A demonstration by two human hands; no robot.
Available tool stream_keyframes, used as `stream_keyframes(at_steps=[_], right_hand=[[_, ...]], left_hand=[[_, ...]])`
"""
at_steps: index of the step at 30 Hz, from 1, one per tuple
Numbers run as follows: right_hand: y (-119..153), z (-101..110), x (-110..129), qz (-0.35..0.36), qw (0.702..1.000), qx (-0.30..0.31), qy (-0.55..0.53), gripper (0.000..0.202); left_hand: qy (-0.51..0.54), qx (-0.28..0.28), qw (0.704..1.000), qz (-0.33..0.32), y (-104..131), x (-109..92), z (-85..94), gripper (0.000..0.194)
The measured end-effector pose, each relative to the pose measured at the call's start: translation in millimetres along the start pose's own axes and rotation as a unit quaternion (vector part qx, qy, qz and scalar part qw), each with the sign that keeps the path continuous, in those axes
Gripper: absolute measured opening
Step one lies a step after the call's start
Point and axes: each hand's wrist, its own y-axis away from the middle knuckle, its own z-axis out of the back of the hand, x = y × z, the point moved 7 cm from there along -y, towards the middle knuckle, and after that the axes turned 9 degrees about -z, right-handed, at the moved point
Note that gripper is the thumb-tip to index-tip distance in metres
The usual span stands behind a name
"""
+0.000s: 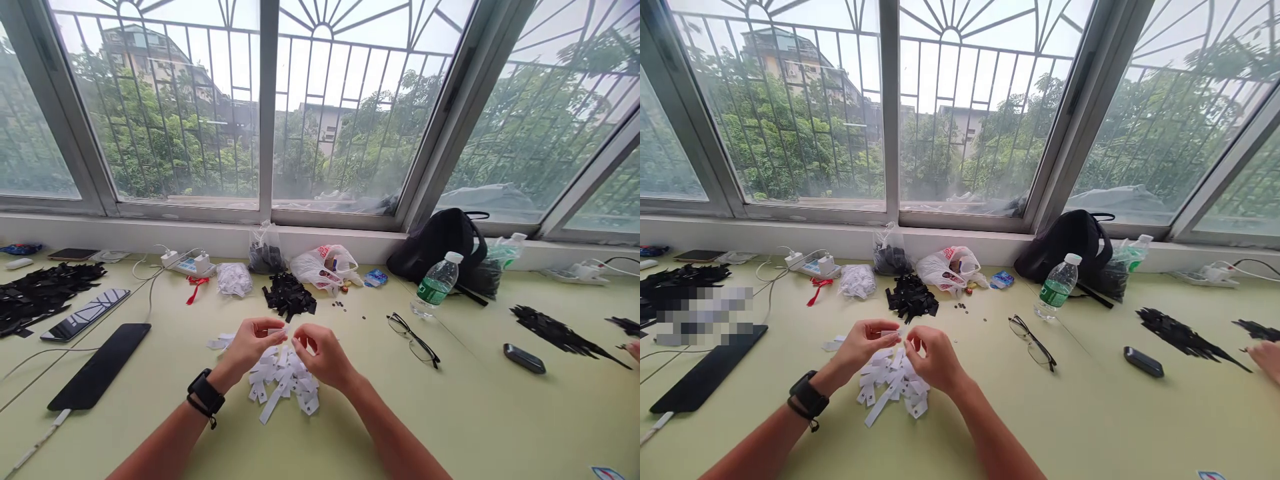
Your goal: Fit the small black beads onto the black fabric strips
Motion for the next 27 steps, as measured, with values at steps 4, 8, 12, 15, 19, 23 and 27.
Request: stream_keyframes(at_steps=[4, 8, 12, 15, 19, 23, 27], right_hand=[[4.2, -12.3, 8.9, 0.015, 0.999, -0.010, 0.041, 0.009], [4.6, -12.6, 9.0, 0.020, 0.998, -0.008, 0.055, 0.009], [4.5, -11.7, 9.0, 0.029, 0.995, -0.002, 0.091, 0.012], [5.2, -14.3, 9.4, 0.043, 0.989, 0.003, 0.140, 0.013], [7.2, -20.3, 11.0, 0.069, 0.978, 0.011, 0.197, 0.015], [8.1, -23.3, 12.3, 0.083, 0.970, 0.008, 0.228, 0.015], [8.3, -23.6, 12.6, 0.091, 0.967, 0.004, 0.237, 0.014]], left_hand=[[-0.007, 0.032, 0.999, -0.014, 0.2, 1.4, -9.5, 0.036], [-0.032, 0.049, 0.998, -0.027, -0.1, 3.2, -15.2, 0.034], [-0.115, 0.060, 0.989, -0.072, 3.8, -3.1, -21.0, 0.039], [-0.195, 0.067, 0.974, -0.098, 8.2, -7.5, -24.4, 0.036], [-0.276, 0.065, 0.951, -0.124, 10.9, -10.1, -24.5, 0.031], [-0.310, 0.066, 0.937, -0.150, 11.0, -13.7, -24.7, 0.026], [-0.335, 0.077, 0.923, -0.176, 11.7, -20.2, -27.0, 0.023]])
